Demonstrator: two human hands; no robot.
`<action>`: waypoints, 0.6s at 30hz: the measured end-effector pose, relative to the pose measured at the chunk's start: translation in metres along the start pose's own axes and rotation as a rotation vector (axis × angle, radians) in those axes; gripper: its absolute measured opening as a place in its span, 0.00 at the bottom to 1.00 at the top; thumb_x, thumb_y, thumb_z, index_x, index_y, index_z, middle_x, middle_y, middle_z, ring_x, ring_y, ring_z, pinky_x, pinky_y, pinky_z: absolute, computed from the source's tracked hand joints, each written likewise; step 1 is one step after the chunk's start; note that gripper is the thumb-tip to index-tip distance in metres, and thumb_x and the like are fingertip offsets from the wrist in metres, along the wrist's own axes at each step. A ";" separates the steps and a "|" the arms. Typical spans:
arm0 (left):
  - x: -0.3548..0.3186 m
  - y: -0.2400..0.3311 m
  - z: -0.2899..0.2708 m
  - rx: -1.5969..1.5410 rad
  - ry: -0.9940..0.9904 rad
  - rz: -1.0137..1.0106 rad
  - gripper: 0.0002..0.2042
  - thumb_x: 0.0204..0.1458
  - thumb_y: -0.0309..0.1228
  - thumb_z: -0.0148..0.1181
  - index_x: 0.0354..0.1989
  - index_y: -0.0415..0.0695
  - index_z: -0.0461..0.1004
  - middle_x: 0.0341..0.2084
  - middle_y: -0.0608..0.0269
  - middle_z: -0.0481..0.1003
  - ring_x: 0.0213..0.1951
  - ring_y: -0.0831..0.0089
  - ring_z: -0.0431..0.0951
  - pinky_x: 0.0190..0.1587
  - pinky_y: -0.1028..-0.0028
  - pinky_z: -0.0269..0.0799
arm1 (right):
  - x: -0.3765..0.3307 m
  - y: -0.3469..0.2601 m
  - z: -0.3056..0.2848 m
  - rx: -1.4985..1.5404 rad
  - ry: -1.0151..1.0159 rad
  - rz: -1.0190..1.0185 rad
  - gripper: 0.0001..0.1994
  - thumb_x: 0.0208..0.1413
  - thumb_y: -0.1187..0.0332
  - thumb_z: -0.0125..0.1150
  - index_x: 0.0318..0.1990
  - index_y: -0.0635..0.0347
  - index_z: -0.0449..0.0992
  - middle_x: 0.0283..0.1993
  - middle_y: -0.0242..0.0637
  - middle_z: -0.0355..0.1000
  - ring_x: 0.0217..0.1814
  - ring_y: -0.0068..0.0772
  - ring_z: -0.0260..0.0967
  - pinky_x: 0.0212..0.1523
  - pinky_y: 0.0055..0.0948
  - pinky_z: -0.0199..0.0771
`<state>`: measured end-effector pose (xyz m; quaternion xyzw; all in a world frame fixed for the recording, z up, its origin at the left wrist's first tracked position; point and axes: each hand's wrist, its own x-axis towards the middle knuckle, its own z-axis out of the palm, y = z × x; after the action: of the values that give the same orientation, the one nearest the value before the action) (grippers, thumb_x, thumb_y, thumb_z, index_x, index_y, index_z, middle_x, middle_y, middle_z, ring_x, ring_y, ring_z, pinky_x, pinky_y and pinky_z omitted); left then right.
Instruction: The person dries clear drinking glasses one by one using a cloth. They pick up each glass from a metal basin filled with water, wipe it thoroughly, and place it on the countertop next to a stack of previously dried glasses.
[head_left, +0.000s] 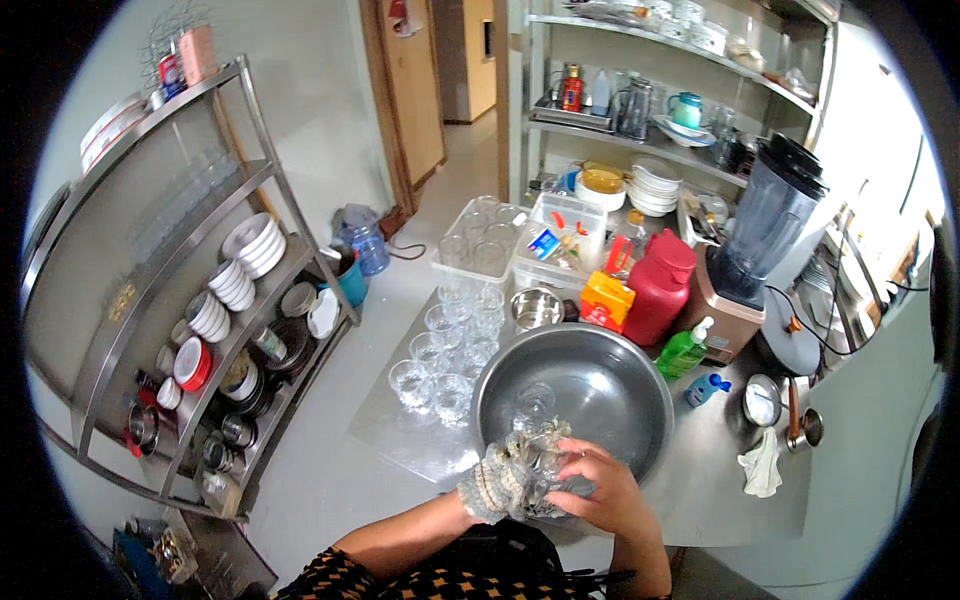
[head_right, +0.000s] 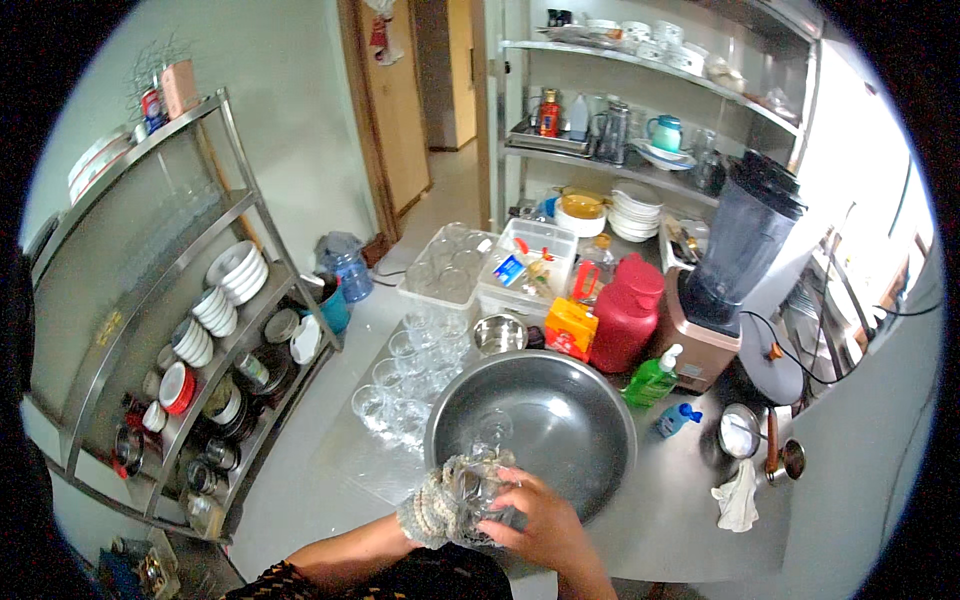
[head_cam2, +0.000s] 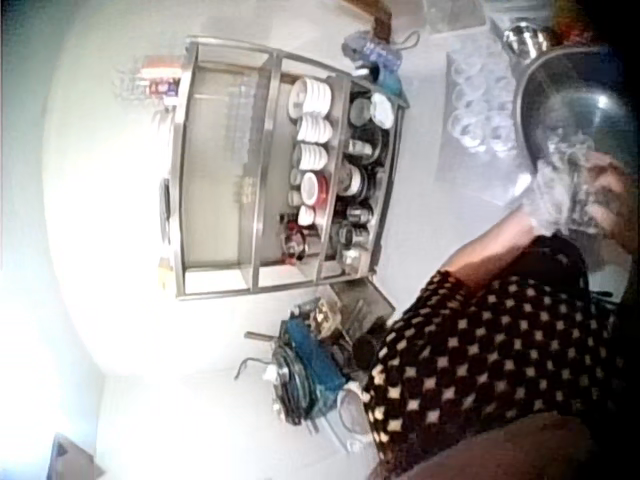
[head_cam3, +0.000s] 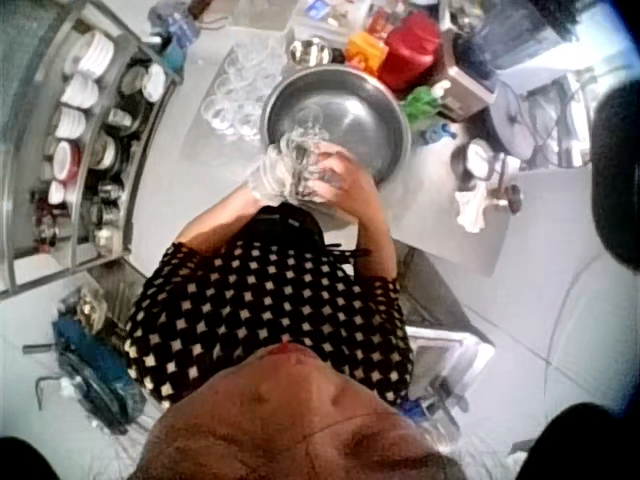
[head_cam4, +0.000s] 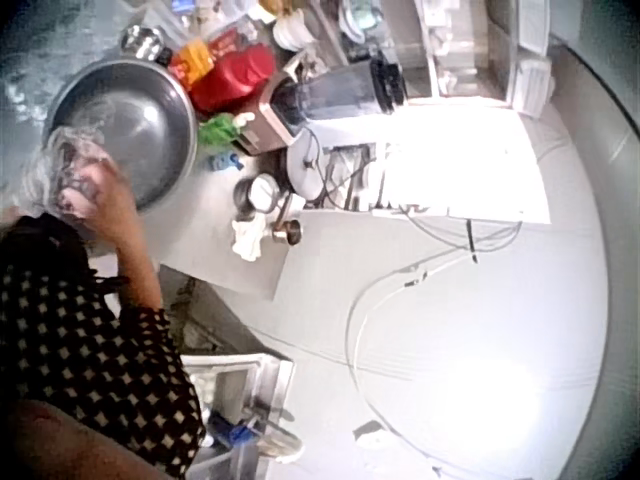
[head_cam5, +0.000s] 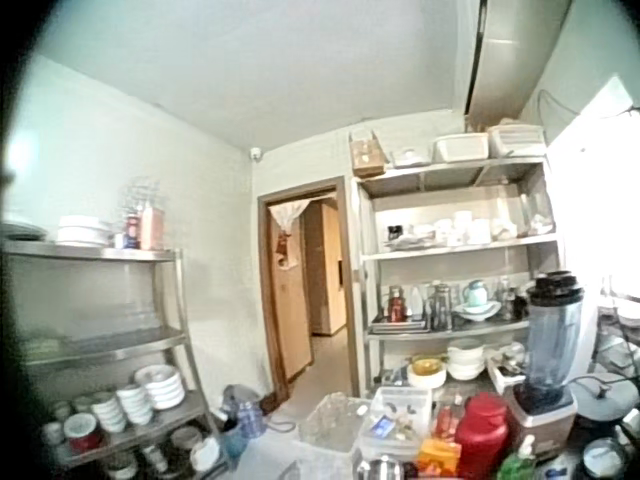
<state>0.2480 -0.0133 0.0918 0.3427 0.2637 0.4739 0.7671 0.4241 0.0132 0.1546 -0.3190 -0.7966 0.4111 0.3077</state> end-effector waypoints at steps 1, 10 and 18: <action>-0.003 -0.002 -0.001 -0.189 0.039 -0.049 0.26 0.46 0.26 0.55 0.55 0.40 0.55 0.51 0.61 0.61 0.51 0.73 0.63 0.53 0.75 0.59 | 0.000 0.000 0.005 0.014 -0.006 0.027 0.14 0.32 0.68 0.68 0.28 0.61 0.71 0.49 0.46 0.63 0.43 0.39 0.67 0.42 0.31 0.66; -0.047 0.023 -0.035 -0.348 0.156 -0.072 0.15 0.50 0.30 0.50 0.46 0.41 0.64 0.40 0.59 0.70 0.39 0.72 0.72 0.40 0.74 0.72 | 0.033 -0.029 0.052 -0.424 -0.066 -0.295 0.11 0.28 0.64 0.68 0.21 0.55 0.72 0.49 0.45 0.63 0.40 0.42 0.67 0.38 0.33 0.67; -0.111 0.041 -0.103 -0.453 0.411 0.078 0.11 0.51 0.28 0.46 0.41 0.38 0.66 0.34 0.57 0.71 0.33 0.72 0.73 0.34 0.75 0.73 | 0.074 -0.039 0.120 -0.327 -0.164 -0.350 0.10 0.33 0.62 0.65 0.22 0.55 0.72 0.51 0.43 0.61 0.41 0.45 0.64 0.40 0.36 0.65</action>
<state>0.1050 -0.0732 0.0680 0.0699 0.2876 0.6089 0.7360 0.2787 -0.0031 0.1477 -0.1873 -0.9179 0.2415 0.2530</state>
